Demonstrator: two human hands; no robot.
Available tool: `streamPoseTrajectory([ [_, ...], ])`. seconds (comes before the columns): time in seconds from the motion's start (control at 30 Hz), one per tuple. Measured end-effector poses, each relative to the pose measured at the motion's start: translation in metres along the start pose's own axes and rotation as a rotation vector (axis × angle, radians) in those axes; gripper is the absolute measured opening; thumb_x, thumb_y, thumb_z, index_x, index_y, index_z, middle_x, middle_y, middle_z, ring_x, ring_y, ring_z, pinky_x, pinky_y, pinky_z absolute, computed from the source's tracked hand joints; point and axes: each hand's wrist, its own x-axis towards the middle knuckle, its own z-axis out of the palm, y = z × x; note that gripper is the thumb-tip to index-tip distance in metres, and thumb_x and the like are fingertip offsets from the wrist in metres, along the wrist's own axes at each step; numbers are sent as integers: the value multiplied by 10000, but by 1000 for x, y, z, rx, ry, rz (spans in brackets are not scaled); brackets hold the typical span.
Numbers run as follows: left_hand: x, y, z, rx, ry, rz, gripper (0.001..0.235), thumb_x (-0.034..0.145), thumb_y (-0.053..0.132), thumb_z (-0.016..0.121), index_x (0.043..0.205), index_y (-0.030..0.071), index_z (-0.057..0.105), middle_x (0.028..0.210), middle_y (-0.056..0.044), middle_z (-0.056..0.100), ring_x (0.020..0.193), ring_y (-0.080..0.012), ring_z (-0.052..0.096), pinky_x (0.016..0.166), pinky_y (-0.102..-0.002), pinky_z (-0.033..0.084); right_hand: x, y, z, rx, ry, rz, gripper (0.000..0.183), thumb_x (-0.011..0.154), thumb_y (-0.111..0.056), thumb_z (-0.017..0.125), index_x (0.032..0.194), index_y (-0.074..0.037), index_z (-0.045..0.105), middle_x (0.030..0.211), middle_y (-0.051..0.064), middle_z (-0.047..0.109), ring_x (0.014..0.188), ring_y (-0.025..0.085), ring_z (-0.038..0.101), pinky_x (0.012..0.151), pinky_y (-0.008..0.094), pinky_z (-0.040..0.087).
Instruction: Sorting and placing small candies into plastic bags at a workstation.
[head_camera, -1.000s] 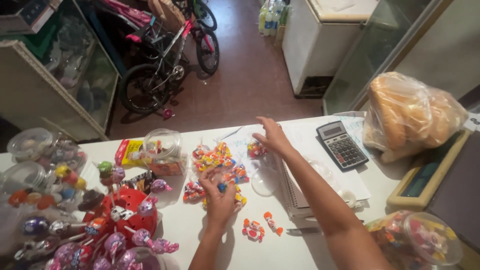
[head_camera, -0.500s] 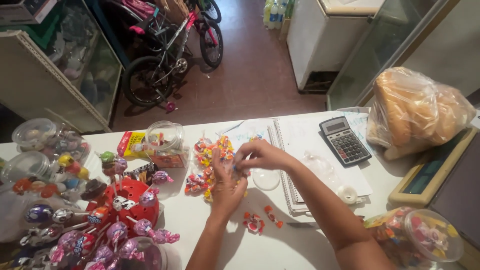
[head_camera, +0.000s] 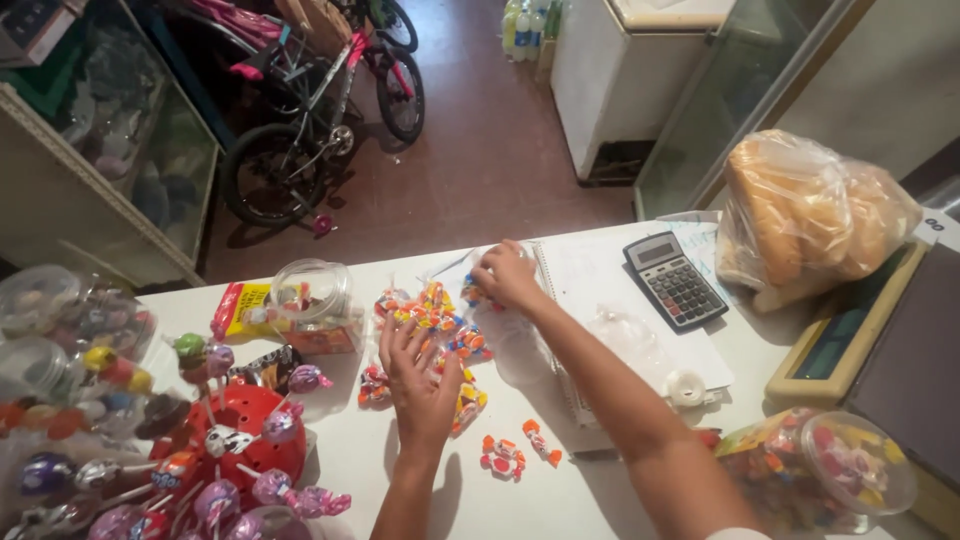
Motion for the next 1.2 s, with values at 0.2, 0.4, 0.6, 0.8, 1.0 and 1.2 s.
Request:
streamPoseTrajectory([
  [0.2,-3,-2,-3,-50,-10,-101,842,885,54,672,1579,48,196,1555,-220,376,1382,-351,531,1120,-456,491,5,-9,25,8,-19,116,380,915,-408,471,869,-166,760,1154,49,649,1396,388,387,966,601,375],
  [0.4,2,29,-5,-22,-55,-217,845,885,53,641,1601,106,194,1560,-194,359,1379,-332,507,1114,-454,506,-5,-23,5,-96,-153,251,390,915,-345,476,1062,-173,793,1525,94,480,1576,408,129,1135,635,240],
  [0.6,0,14,-5,24,-19,-121,768,887,68,659,1561,66,292,1559,-173,344,1358,-318,537,1077,-449,528,-19,-33,-11,-83,-97,204,353,963,-365,591,1215,-133,676,1603,130,378,1569,404,120,1147,647,224],
  [0.8,0,14,-4,11,-5,-97,687,903,61,635,1526,28,347,1574,-166,331,1355,-302,539,1068,-417,533,-23,-24,-13,-6,48,57,512,870,-390,685,1346,-223,599,1602,130,365,1557,403,147,1087,709,266],
  [1.0,-1,-40,-12,182,146,77,515,931,33,586,1434,4,478,1529,-195,423,1353,-334,519,1080,-436,503,-3,14,18,11,332,-274,438,766,-362,818,1180,-265,713,1400,127,584,1397,420,412,1158,563,306],
  [1.2,2,-46,-19,308,209,193,530,875,-41,583,1399,-4,518,1424,-255,461,1300,-482,549,1052,-502,524,-17,-4,9,20,215,-263,400,811,-381,806,1193,-303,717,1345,84,604,1368,395,475,1106,560,381],
])
